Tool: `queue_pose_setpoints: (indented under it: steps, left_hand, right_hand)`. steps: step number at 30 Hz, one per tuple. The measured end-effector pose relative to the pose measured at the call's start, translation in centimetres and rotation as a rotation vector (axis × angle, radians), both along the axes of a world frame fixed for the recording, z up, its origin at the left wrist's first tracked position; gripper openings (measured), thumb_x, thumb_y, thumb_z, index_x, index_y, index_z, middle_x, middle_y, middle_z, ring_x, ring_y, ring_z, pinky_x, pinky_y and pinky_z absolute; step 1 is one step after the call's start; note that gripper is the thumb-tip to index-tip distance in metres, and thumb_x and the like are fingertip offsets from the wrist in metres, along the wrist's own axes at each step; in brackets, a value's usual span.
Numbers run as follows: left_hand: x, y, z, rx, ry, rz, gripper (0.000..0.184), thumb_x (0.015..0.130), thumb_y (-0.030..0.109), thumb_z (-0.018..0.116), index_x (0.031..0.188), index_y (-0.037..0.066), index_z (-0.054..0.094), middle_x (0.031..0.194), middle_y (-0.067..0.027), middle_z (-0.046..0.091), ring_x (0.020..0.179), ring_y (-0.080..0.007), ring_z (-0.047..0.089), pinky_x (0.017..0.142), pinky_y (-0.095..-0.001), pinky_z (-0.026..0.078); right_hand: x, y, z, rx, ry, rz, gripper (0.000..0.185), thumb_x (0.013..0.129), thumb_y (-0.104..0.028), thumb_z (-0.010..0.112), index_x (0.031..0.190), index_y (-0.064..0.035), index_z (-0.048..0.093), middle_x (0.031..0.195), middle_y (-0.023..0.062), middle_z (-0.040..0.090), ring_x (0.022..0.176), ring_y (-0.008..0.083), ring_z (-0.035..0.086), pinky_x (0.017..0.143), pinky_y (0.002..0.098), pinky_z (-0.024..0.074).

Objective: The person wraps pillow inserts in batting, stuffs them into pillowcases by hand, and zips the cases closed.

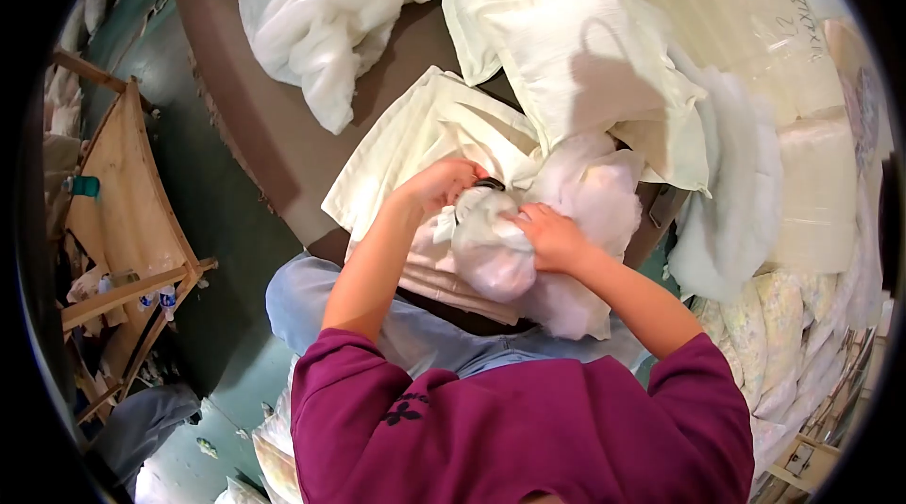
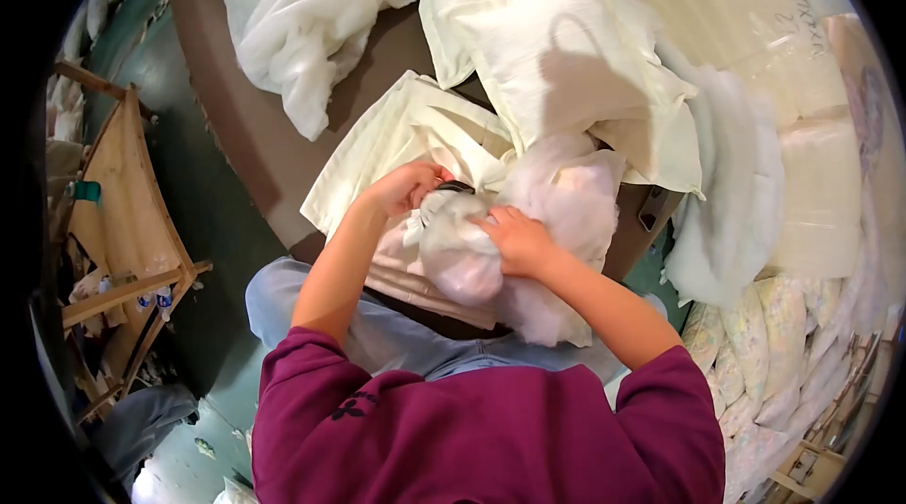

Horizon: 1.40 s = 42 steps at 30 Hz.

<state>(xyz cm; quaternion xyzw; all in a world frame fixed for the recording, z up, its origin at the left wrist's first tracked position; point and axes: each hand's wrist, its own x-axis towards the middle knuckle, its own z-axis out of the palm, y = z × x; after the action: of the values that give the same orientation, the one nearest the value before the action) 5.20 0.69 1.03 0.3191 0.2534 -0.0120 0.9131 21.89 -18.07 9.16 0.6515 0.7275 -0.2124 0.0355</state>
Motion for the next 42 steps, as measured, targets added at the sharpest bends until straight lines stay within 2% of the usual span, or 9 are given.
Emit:
queue_pose_setpoints:
  steps: [5, 12, 16, 20, 24, 28, 31, 40, 42]
  left_hand:
    - [-0.1, -5.7, 6.9, 1.017, 0.016, -0.182, 0.058, 0.064, 0.027, 0.081, 0.108, 0.000, 0.054, 0.095, -0.0128, 0.062, 0.090, -0.0243, 0.061, 0.080, -0.0338, 0.048]
    - [-3.9, -9.7, 6.7, 1.427, 0.620, 0.006, 0.041, 0.069, 0.028, 0.072, 0.098, 0.002, 0.059, 0.082, -0.0208, 0.065, 0.083, -0.0393, 0.062, 0.073, -0.0455, 0.049]
    - [-1.8, -11.8, 7.4, 1.287, 0.557, 0.314, 0.024, 0.072, 0.016, 0.064, 0.090, 0.001, 0.056, 0.077, -0.0230, 0.062, 0.077, -0.0411, 0.060, 0.068, -0.0491, 0.047]
    - [-1.4, -14.2, 7.2, 1.302, 0.347, 0.367, 0.028, 0.072, 0.003, 0.059, 0.097, -0.003, 0.049, 0.078, -0.0223, 0.058, 0.076, -0.0435, 0.055, 0.068, -0.0497, 0.045]
    - [-2.5, -13.7, 6.7, 1.594, 0.265, 0.369, 0.032, 0.073, 0.010, 0.062, 0.101, -0.001, 0.053, 0.082, -0.0177, 0.061, 0.079, -0.0377, 0.058, 0.069, -0.0459, 0.047]
    - [-3.5, -13.9, 7.0, 1.613, 0.404, 0.222, 0.037, 0.074, 0.018, 0.062, 0.106, 0.003, 0.056, 0.084, -0.0142, 0.063, 0.077, -0.0338, 0.061, 0.066, -0.0440, 0.049]
    - [-3.9, -13.2, 8.1, 1.553, 0.381, 0.150, 0.034, 0.073, 0.018, 0.062, 0.104, 0.003, 0.058, 0.082, -0.0145, 0.063, 0.074, -0.0347, 0.062, 0.063, -0.0441, 0.049]
    - [-3.5, -13.8, 8.9, 1.628, 0.125, 0.028, 0.018, 0.070, 0.015, 0.060, 0.083, 0.005, 0.054, 0.066, -0.0139, 0.060, 0.064, -0.0363, 0.060, 0.056, -0.0461, 0.046]
    - [-4.2, -14.4, 8.0, 1.619, 0.125, 0.047, 0.027, 0.070, 0.014, 0.060, 0.094, 0.002, 0.056, 0.086, -0.0169, 0.061, 0.081, -0.0369, 0.059, 0.069, -0.0444, 0.047]
  right_hand:
    - [1.3, 1.2, -1.2, -0.065, -0.039, -0.251, 0.053, 0.071, -0.012, 0.061, 0.124, -0.0130, 0.054, 0.110, 0.0132, 0.060, 0.104, 0.0325, 0.058, 0.084, 0.0421, 0.0494]
    - [-1.8, 2.4, 0.5, 0.217, 0.112, -0.390, 0.043, 0.070, -0.007, 0.060, 0.113, -0.0075, 0.056, 0.090, 0.0153, 0.066, 0.085, 0.0384, 0.062, 0.074, 0.0462, 0.0491]
    - [-6.0, 4.3, -1.8, 0.197, -0.198, -0.445, 0.036, 0.075, -0.010, 0.059, 0.110, -0.0022, 0.052, 0.089, 0.0144, 0.066, 0.083, 0.0352, 0.064, 0.071, 0.0444, 0.0510]
    - [-6.0, 4.1, -3.9, 0.315, -0.040, -0.557, 0.034, 0.083, -0.015, 0.054, 0.113, -0.0005, 0.048, 0.091, 0.0161, 0.065, 0.082, 0.0364, 0.064, 0.070, 0.0456, 0.0508]
    - [-4.1, 2.2, -1.4, 0.337, 0.263, -0.650, 0.066, 0.070, -0.030, 0.073, 0.122, -0.0018, 0.044, 0.097, 0.0195, 0.065, 0.085, 0.0391, 0.064, 0.073, 0.0445, 0.0509]
    - [-2.4, -1.3, 3.1, 0.259, -0.144, -0.396, 0.101, 0.059, -0.056, 0.078, 0.132, 0.0034, 0.041, 0.126, 0.0261, 0.053, 0.121, 0.0341, 0.049, 0.107, 0.0456, 0.0320]
    - [-5.4, -3.3, 4.1, -0.029, -0.156, -0.343, 0.116, 0.055, -0.063, 0.078, 0.134, 0.0105, 0.038, 0.136, 0.0279, 0.042, 0.131, 0.0372, 0.036, 0.114, 0.0478, 0.0187]
    - [-7.7, 0.6, -4.7, 0.168, -0.150, -0.485, 0.102, 0.071, -0.066, 0.065, 0.137, 0.0062, 0.036, 0.139, 0.0215, 0.042, 0.129, 0.0344, 0.039, 0.112, 0.0437, 0.0248]
    - [-6.3, 2.3, -5.2, 0.186, -0.065, -0.514, 0.100, 0.072, -0.065, 0.064, 0.138, 0.0056, 0.036, 0.139, 0.0209, 0.042, 0.129, 0.0340, 0.040, 0.111, 0.0434, 0.0256]
